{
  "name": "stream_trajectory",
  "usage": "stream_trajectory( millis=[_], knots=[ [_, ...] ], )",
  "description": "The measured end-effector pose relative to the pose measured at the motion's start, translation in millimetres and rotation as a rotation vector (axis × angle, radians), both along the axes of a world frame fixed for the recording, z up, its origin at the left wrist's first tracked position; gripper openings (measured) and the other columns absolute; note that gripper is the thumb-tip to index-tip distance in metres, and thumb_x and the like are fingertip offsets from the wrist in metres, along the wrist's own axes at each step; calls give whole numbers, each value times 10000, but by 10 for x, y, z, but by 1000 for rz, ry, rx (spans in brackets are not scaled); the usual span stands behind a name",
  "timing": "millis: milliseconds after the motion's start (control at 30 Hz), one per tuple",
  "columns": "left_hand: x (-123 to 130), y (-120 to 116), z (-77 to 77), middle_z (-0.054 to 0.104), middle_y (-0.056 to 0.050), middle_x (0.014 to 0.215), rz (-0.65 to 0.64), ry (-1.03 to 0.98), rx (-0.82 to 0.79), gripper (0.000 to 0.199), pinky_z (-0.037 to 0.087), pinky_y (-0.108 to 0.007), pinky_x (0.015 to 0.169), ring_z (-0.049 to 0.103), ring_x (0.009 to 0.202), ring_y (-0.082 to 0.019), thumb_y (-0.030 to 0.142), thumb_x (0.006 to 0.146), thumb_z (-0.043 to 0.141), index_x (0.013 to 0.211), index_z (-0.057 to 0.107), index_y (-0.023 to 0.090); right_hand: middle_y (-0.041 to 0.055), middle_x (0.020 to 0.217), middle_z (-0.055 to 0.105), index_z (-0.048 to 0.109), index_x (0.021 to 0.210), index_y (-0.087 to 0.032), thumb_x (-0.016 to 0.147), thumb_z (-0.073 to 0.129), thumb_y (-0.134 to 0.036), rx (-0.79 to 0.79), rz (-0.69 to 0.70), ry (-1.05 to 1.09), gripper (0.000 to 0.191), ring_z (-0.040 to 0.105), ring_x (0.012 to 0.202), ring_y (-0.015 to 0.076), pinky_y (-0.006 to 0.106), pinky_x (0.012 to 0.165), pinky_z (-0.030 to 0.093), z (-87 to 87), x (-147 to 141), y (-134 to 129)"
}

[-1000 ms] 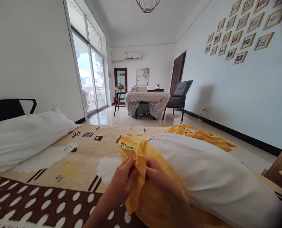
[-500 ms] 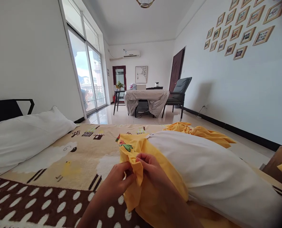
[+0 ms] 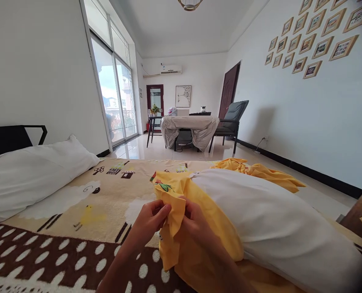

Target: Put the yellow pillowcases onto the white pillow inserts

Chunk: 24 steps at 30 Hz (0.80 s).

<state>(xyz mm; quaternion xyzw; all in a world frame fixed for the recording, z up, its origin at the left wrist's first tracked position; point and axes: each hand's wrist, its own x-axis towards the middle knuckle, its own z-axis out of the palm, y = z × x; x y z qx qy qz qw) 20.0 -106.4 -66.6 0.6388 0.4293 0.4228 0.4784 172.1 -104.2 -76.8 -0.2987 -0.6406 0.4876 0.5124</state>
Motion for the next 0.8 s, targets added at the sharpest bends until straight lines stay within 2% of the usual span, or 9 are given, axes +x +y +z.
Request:
stream_trajectory(
  millis=[67,133,233,300,467,633,700,800],
  knots=[
    [-19,-39,45,412,42,591,-7,4,41,418,286,-209,478,366,530,-85,566,788,531,710,521,156,-26,682,528,522,737,-177,799,577,-322,27,-27,-37,167,468,612,102,215,542,381,-16,-8,-6],
    [-23,-96,91,481,11,657,19,116,149,353,335,-219,530,429,615,-113,498,810,538,737,558,153,-29,689,518,515,729,-178,799,565,-286,53,-33,-58,138,451,621,99,214,555,379,-24,-13,-13],
    [-23,-180,145,509,-4,679,98,312,296,315,331,-234,559,431,647,-129,424,845,510,678,555,161,-20,719,544,537,728,-178,798,545,-253,88,-18,-90,103,455,644,106,221,583,388,-26,-20,-23],
    [-35,-207,161,493,-1,655,101,326,312,354,317,-241,562,407,630,-126,417,870,466,635,536,161,-11,715,561,559,728,-176,811,529,-267,88,-7,-127,126,458,637,111,225,574,383,-28,-25,-27],
    [-97,-131,99,437,23,647,-41,29,139,360,310,-226,539,365,604,-102,486,836,519,704,556,152,-3,701,548,573,811,-174,870,470,-325,84,10,-162,192,434,595,104,226,529,362,-54,-35,-16],
    [-100,5,-3,490,13,655,-48,-291,-152,365,297,-199,466,413,538,-79,507,793,569,750,582,145,-7,701,514,486,774,-187,891,445,-332,174,-61,-273,191,428,607,108,235,543,358,-59,-19,-2],
    [-96,30,-16,513,8,649,-69,-325,-216,355,314,-189,461,431,519,-71,492,767,608,750,593,137,-7,700,516,468,758,-194,897,437,-312,242,-81,-383,185,437,617,114,242,561,360,-45,-4,-11],
    [-115,32,-2,481,25,574,-118,-227,-201,389,286,-186,426,388,454,-52,505,737,649,681,583,125,11,766,569,473,793,-201,907,414,-254,360,-44,-527,139,502,678,133,257,620,380,-16,26,-37]
  ],
)
